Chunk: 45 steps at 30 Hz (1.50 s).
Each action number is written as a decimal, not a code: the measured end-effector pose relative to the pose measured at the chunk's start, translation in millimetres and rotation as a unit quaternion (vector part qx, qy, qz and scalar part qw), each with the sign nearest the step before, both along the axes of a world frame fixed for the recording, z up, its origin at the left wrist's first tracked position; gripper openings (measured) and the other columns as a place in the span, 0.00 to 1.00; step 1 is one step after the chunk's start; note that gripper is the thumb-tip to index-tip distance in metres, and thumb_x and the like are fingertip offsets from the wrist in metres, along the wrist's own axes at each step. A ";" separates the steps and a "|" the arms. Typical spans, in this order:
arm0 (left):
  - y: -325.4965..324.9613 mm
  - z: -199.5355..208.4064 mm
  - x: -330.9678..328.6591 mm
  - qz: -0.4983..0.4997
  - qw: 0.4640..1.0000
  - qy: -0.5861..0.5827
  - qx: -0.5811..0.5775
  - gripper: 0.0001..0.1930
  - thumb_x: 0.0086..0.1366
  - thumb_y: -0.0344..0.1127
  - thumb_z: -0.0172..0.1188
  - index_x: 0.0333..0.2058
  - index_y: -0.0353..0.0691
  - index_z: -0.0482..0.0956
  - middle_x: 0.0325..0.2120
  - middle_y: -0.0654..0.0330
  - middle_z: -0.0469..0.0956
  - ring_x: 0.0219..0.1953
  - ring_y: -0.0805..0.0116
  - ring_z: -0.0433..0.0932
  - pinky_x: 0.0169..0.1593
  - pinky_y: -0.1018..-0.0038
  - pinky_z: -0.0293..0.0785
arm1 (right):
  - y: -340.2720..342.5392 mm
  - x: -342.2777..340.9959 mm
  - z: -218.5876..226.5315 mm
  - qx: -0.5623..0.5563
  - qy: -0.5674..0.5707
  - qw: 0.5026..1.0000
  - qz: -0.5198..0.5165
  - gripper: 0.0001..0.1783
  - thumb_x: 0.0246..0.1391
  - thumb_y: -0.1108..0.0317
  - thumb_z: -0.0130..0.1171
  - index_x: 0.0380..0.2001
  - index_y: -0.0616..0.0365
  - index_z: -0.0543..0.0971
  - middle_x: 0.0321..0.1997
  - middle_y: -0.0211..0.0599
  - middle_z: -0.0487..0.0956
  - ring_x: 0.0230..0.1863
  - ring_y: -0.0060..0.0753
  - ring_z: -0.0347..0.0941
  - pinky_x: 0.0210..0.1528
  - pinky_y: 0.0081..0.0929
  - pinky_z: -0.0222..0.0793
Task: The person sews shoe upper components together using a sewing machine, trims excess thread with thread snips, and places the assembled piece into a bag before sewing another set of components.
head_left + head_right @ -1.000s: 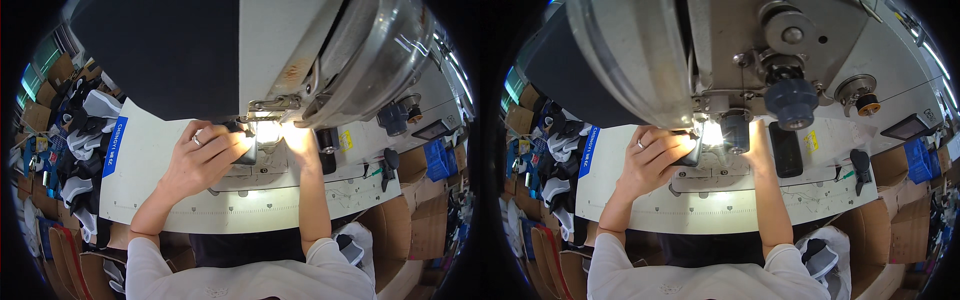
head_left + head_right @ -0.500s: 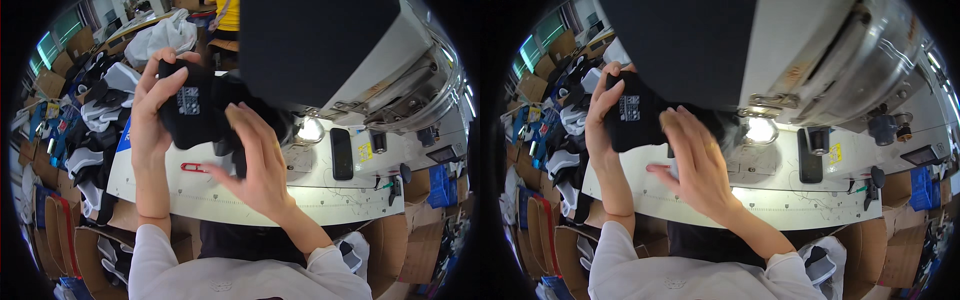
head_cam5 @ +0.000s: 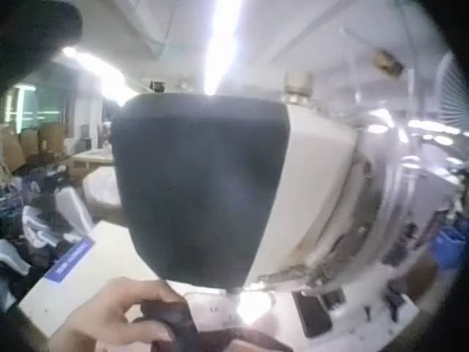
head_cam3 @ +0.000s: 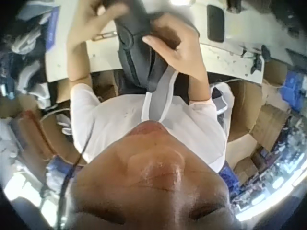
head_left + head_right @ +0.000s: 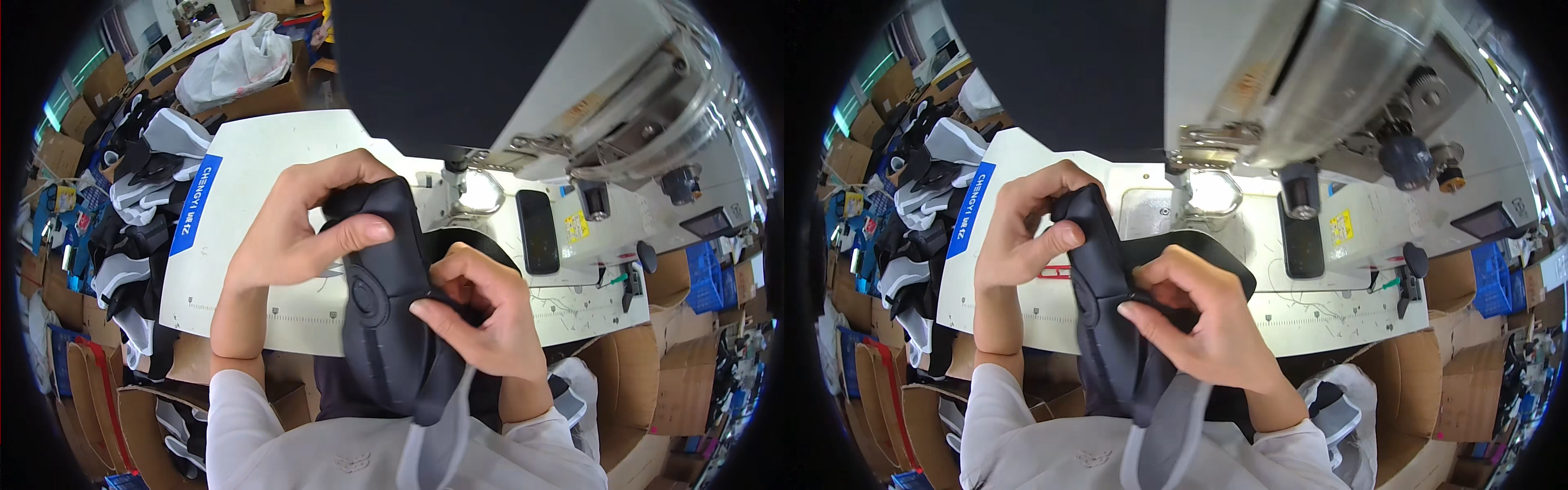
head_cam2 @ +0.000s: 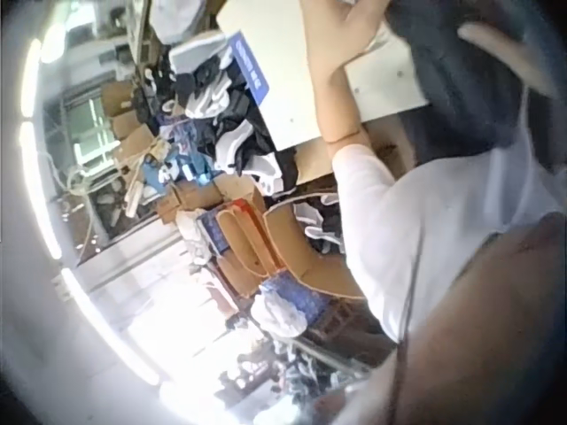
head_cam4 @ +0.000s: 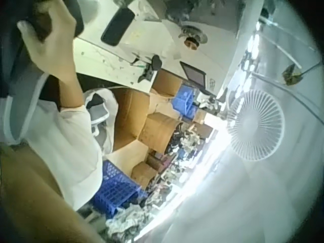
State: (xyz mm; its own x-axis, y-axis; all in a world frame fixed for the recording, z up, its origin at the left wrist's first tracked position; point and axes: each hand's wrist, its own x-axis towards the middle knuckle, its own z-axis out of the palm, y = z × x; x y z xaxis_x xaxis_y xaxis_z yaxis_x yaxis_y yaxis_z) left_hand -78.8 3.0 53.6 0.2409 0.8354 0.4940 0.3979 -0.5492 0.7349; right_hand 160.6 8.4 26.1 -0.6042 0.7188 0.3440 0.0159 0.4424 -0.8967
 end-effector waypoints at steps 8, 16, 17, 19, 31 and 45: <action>31.3 -35.4 28.8 -0.140 0.979 -0.118 -0.094 0.26 0.60 0.52 0.67 0.40 0.32 0.74 0.33 0.64 0.73 0.35 0.76 0.70 0.39 0.78 0.66 | 7.5 29.6 -34.7 -0.106 0.055 0.985 -0.124 0.13 0.49 0.71 0.72 0.30 0.60 0.76 0.21 0.21 0.70 0.23 0.10 0.61 0.26 0.13 0.57; 13.7 -33.6 41.1 0.000 0.996 -0.087 0.004 0.17 0.63 0.42 0.66 0.38 0.33 0.76 0.29 0.64 0.76 0.31 0.78 0.72 0.37 0.81 0.68 | -31.4 72.4 -55.1 -0.210 0.180 0.951 -0.136 0.15 0.61 0.62 0.60 0.42 0.65 0.77 0.36 0.34 0.79 0.35 0.24 0.74 0.38 0.21 0.70; 10.0 -35.3 46.4 -0.007 0.998 -0.052 0.031 0.17 0.63 0.42 0.66 0.38 0.33 0.76 0.29 0.63 0.76 0.31 0.77 0.72 0.36 0.81 0.68 | -35.7 68.4 -60.7 -0.263 0.143 0.949 -0.100 0.19 0.65 0.58 0.56 0.46 0.66 0.77 0.39 0.36 0.81 0.36 0.24 0.76 0.39 0.22 0.72; 5.1 -38.2 54.5 -0.009 0.997 -0.005 0.071 0.16 0.63 0.41 0.66 0.38 0.34 0.76 0.30 0.62 0.76 0.30 0.77 0.72 0.34 0.81 0.68 | -37.4 57.1 -70.1 -0.256 0.109 0.954 -0.113 0.21 0.66 0.57 0.54 0.48 0.66 0.76 0.41 0.38 0.82 0.38 0.25 0.78 0.40 0.22 0.74; 27.5 -52.2 60.3 -0.050 0.962 -0.205 -0.171 0.11 0.71 0.38 0.57 0.35 0.35 0.71 0.28 0.70 0.69 0.31 0.85 0.64 0.35 0.84 0.62 | -18.8 31.6 -47.0 -0.554 0.524 0.647 -0.009 0.21 0.65 0.60 0.51 0.51 0.70 0.74 0.44 0.47 0.81 0.40 0.35 0.82 0.44 0.28 0.79; -15.6 -15.9 50.4 -0.034 0.994 -0.081 -0.063 0.11 0.65 0.35 0.64 0.37 0.31 0.76 0.27 0.64 0.76 0.31 0.80 0.72 0.35 0.83 0.67 | -44.6 31.4 11.4 0.186 0.032 0.964 -0.190 0.20 0.50 0.76 0.67 0.47 0.66 0.74 0.50 0.50 0.78 0.44 0.38 0.79 0.49 0.30 0.75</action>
